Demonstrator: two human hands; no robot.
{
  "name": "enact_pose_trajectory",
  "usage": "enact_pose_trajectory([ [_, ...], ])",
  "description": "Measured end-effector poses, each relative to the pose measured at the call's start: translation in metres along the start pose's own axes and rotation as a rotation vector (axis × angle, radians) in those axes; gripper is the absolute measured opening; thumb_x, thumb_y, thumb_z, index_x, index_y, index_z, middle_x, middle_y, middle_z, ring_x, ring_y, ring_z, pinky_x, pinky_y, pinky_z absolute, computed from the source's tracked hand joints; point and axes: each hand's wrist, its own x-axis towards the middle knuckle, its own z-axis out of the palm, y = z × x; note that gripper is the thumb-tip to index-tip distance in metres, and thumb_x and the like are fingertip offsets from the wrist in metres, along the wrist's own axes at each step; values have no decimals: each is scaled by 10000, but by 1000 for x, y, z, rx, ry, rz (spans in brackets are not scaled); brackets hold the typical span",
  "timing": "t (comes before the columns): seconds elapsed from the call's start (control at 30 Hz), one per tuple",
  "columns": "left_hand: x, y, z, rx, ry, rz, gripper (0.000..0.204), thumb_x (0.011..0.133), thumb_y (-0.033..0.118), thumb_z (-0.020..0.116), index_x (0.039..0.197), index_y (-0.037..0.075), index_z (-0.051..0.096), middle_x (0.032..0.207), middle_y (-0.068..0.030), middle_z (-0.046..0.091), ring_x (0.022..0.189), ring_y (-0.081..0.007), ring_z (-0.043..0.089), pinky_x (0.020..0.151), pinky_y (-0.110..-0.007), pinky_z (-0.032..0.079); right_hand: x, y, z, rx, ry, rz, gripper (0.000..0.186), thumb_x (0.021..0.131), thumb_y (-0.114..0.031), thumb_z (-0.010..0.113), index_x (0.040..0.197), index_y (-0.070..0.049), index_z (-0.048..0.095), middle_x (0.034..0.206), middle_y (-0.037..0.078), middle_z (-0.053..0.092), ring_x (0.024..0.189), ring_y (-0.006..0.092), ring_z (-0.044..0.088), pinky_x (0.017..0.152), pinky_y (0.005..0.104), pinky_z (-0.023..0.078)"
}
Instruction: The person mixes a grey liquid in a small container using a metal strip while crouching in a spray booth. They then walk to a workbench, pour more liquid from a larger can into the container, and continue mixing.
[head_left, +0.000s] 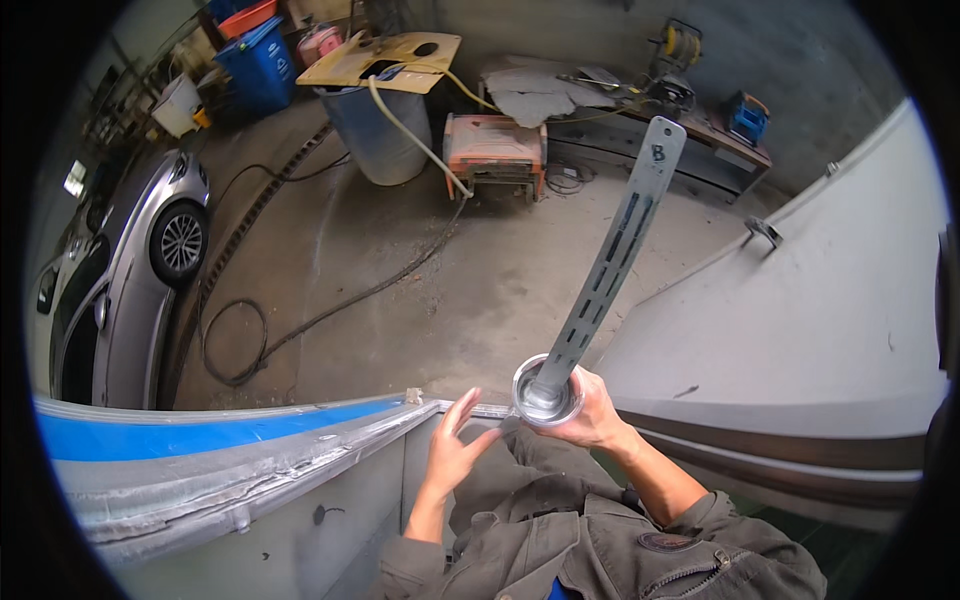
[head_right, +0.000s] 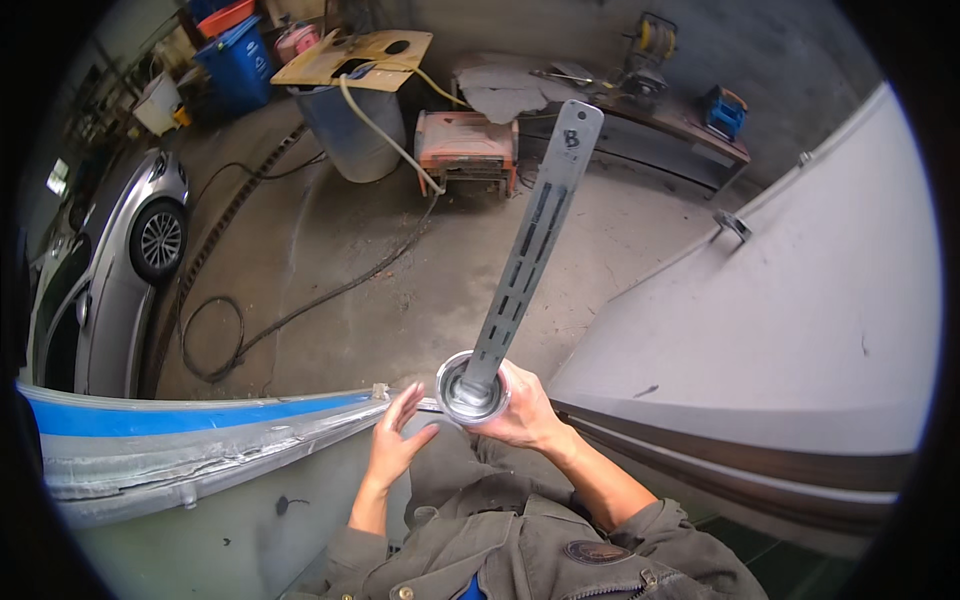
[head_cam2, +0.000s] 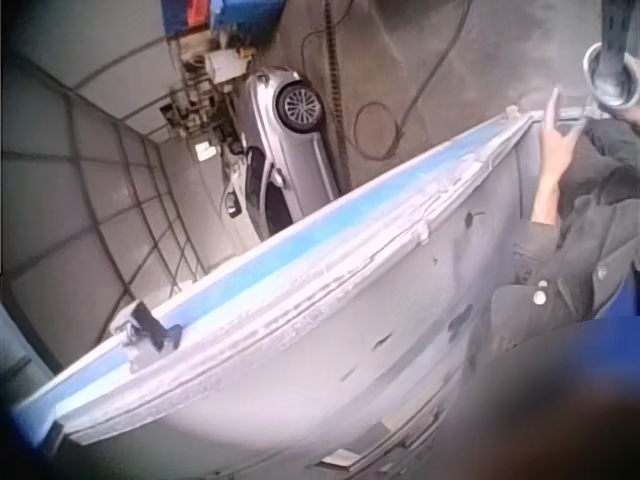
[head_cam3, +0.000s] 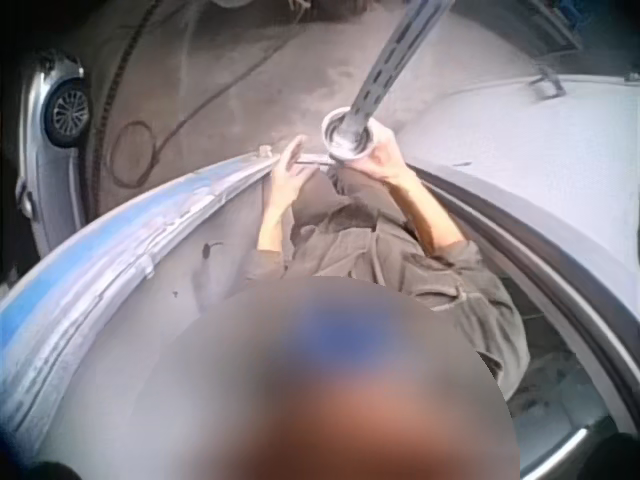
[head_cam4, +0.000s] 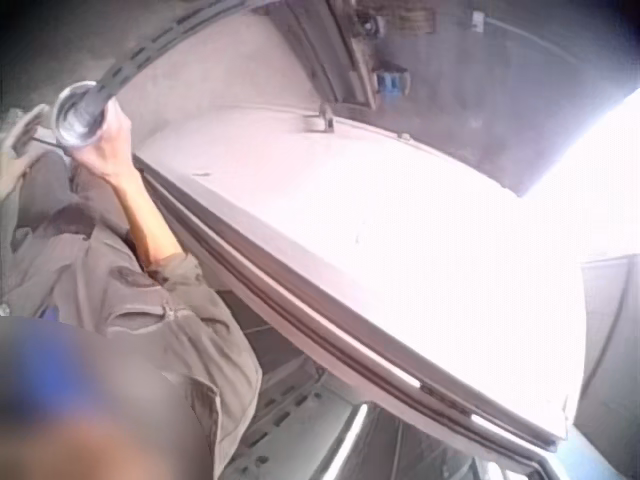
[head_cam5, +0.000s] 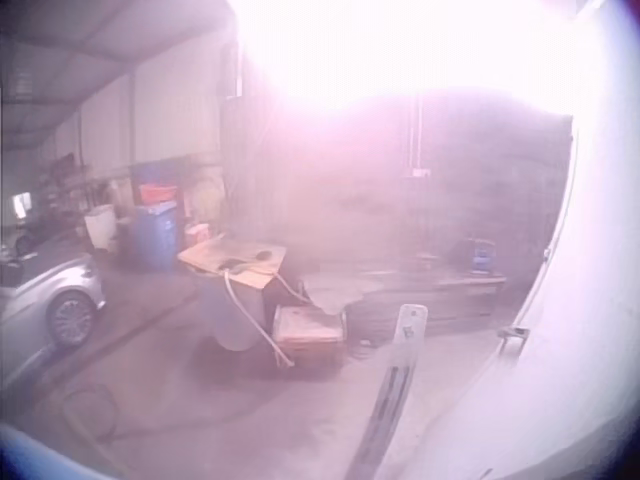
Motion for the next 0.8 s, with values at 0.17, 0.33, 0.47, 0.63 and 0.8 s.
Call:
enact_pose_trajectory([
  [0.17, 91, 90, 39, -191, -157, 248, 1005, 655, 117, 932, 1500, 42, 393, 1507, -124, 470, 1404, -238, 435, 1153, -389, 365, 55, 5, -11, -75, -5, 58, 636, 645, -159, 873, 1209, -38, 605, 1080, 150, 675, 965, 325, 692, 825, 399, 556],
  [0.33, 161, 91, 39, -136, -178, 315, 945, 663, 116, 932, 1461, 38, 431, 1474, -109, 499, 1347, -213, 489, 1146, -366, 371, 106, 31, -6, -72, -30, -43, 522, 732, -158, 776, 1207, -38, 595, 1092, 154, 666, 985, 349, 682, 854, 409, 540],
  [0.47, 212, 59, 9, -201, -131, 354, 853, 680, 96, 921, 1408, 30, 481, 1456, -120, 508, 1337, -214, 497, 1138, -370, 381, 162, 75, 14, 21, -184, -106, 708, 703, -179, 853, 1318, -37, 532, 1193, 156, 627, 1082, 327, 644, 915, 407, 525],
  [0.63, 277, -24, -65, 3, 72, 508, 812, 651, 58, 926, 1356, 21, 525, 1429, -128, 518, 1339, -233, 490, 1134, -380, 389, 264, 152, 28, 182, -443, -120, 944, 648, -260, 952, 1432, -55, 467, 1344, 115, 543, 1166, 223, 588, 908, 349, 535],
  [0.8, 339, -108, -136, 205, 261, 570, 798, 601, 32, 939, 1303, 28, 562, 1320, -117, 553, 1262, -250, 538, 1087, -386, 431, 390, 196, 94, 499, -480, -15, 503, 822, -130, 825, 1242, 32, 600, 928, 14, 637, 686, 68, 560, 603, 227, 475],
])
